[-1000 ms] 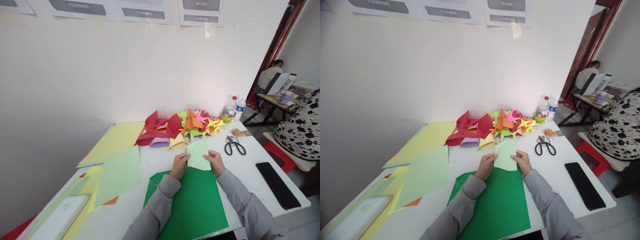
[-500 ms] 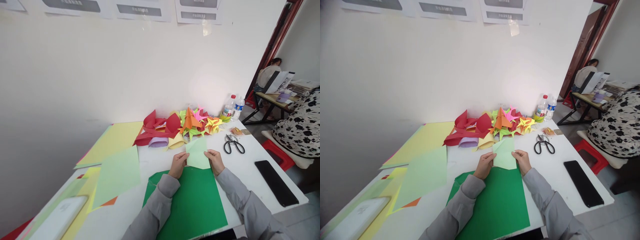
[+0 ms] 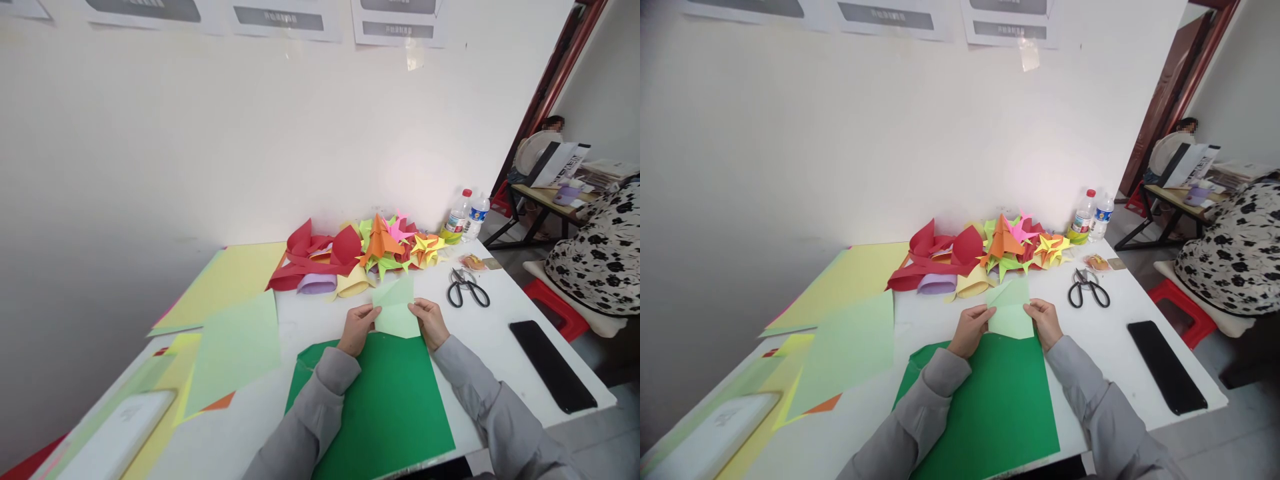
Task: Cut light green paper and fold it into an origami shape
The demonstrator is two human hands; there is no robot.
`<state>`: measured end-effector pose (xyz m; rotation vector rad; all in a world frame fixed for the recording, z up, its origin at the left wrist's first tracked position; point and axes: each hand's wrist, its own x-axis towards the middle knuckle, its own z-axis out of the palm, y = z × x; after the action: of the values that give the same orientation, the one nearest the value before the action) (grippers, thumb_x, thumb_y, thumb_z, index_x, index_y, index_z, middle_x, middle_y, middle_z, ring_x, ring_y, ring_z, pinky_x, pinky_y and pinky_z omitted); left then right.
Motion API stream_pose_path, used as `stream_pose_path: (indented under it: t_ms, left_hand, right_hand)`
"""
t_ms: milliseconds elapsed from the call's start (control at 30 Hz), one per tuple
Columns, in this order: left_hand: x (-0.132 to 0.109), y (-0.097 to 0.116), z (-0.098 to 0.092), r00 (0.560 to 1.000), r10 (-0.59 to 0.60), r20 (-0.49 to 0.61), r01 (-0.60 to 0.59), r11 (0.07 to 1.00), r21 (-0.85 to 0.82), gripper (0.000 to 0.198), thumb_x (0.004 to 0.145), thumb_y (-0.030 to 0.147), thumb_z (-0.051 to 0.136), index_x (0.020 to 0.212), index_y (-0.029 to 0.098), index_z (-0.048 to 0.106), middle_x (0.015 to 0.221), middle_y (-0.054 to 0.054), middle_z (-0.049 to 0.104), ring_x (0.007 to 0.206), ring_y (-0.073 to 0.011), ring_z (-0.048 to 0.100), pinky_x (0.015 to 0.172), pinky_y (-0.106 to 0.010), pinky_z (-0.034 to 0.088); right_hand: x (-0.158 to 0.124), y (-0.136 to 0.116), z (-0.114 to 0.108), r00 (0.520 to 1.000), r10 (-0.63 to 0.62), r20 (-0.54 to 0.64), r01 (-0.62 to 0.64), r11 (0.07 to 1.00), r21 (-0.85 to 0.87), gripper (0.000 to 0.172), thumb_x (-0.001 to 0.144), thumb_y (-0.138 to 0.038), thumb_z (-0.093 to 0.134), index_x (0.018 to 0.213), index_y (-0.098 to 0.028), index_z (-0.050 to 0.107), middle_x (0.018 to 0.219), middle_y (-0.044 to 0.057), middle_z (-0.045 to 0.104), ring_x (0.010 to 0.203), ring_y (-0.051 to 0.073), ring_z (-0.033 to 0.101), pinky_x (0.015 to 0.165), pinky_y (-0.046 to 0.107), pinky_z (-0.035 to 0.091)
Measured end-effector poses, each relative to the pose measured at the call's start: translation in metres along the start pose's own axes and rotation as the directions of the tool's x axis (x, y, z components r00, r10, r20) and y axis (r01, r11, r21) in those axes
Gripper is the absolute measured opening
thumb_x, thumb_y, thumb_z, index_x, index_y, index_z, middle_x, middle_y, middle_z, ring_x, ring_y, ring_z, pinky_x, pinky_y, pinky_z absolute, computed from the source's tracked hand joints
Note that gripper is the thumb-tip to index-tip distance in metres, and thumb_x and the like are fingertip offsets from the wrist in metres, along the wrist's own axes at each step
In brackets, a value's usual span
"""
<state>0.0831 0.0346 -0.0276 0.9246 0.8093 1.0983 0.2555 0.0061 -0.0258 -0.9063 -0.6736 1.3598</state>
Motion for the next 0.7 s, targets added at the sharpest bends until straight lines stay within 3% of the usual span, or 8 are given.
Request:
stream_pose_path:
  t_ms: [367,700]
  left_hand:
    - [-0.0004,0.0007,0.0004,0.999,0.025,-0.032,-0.024,0.999,0.046,0.029,0.059,0.04,0.078,0.072,0.014,0.074,0.054,-0.001,0.063,0.049,-0.0139,0.053,0.048,-0.025,0.04]
    - [0.0011,-0.0005,-0.0009,0.999,0.034,-0.031,-0.032,0.998,0.053,0.032,0.059,0.043,0.077,0.073,0.014,0.074,0.052,0.0,0.062,0.047,-0.0138,0.053,0.048,-0.026,0.041]
  right_hand:
    - [0.0021,0.0041,-0.0032,1.0,-0.002,-0.006,0.001,0.997,-0.081,0.027,0.057,-0.041,0.081,0.07,-0.018,0.072,0.06,0.002,0.069,0.052,0.016,0.058,0.057,0.03,0.047]
    - [0.002,0.0035,-0.0025,0.999,0.018,-0.045,-0.02,0.999,-0.029,0.028,0.053,-0.036,0.084,0.068,-0.017,0.069,0.061,0.001,0.068,0.055,0.016,0.059,0.057,0.029,0.045]
